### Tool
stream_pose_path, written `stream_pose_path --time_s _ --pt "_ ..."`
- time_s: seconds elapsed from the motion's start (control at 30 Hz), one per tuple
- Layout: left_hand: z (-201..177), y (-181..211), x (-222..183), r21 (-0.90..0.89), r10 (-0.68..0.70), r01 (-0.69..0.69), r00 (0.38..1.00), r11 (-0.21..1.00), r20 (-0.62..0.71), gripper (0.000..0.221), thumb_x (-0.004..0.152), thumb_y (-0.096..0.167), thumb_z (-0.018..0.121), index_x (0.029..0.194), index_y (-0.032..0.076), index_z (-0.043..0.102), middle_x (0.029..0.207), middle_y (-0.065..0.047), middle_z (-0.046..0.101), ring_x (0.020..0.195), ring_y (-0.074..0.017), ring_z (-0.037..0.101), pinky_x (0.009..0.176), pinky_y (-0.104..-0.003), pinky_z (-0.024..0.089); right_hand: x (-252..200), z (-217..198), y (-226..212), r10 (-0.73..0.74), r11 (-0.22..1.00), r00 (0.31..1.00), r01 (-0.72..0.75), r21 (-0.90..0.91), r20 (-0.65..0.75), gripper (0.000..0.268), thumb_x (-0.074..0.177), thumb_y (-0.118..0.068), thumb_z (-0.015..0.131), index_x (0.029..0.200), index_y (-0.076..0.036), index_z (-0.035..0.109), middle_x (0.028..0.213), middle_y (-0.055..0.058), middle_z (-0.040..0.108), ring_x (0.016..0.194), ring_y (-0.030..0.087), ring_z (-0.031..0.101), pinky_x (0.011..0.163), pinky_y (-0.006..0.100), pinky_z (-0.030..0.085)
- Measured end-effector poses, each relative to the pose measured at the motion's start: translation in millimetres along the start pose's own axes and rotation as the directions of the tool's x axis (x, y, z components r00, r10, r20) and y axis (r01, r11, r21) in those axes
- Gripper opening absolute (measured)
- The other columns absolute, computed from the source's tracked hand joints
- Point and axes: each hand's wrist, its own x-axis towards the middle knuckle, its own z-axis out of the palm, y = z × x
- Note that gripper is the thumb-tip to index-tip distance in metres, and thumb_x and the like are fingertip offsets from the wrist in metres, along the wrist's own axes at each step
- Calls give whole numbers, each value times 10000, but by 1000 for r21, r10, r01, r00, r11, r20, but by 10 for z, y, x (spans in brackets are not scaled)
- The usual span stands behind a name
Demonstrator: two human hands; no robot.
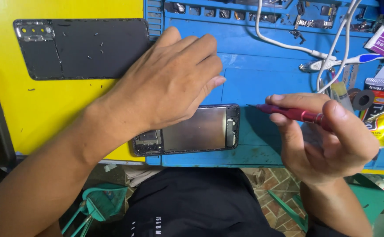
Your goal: The person uses a red screwdriver to unscrew and remove components from the back of a disassembled smartphone. They carefully pry open the device casing and manipulate internal parts on a cluttered workbench.
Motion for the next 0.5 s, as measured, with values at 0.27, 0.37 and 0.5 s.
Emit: stream_pose_path --time_s 0.27,0.37,0.5 --pt "-4 -33 43 -347 22 -11 999 938 28 115 941 135 838 888 92 745 937 -49 540 848 -222 569 782 -401 336 118 38 -71 -46 999 998 47 9 -48 620 992 154 512 1500 -86 252 956 386 559 886 451 700 766 490 661" --pt "9 -7 57 -440 18 -14 1000 898 6 27 972 89 772 952 71 769 957 -52 562 894 -211 584 790 -397 342 207 77 -143 -70 997 995 68 -24 -77 639 953 130 517 1477 -106 238 895 377 564 809 432 694 708 504 664" --pt "-19 76 82 -503 65 -75 997 861 -38 30 1004 53 740 1030 65 730 1029 -75 553 899 -195 575 801 -377 365 94 98 -218 46 994 986 -61 -94 -157 702 938 121 525 1490 -165 199 903 377 582 761 451 691 722 561 651"
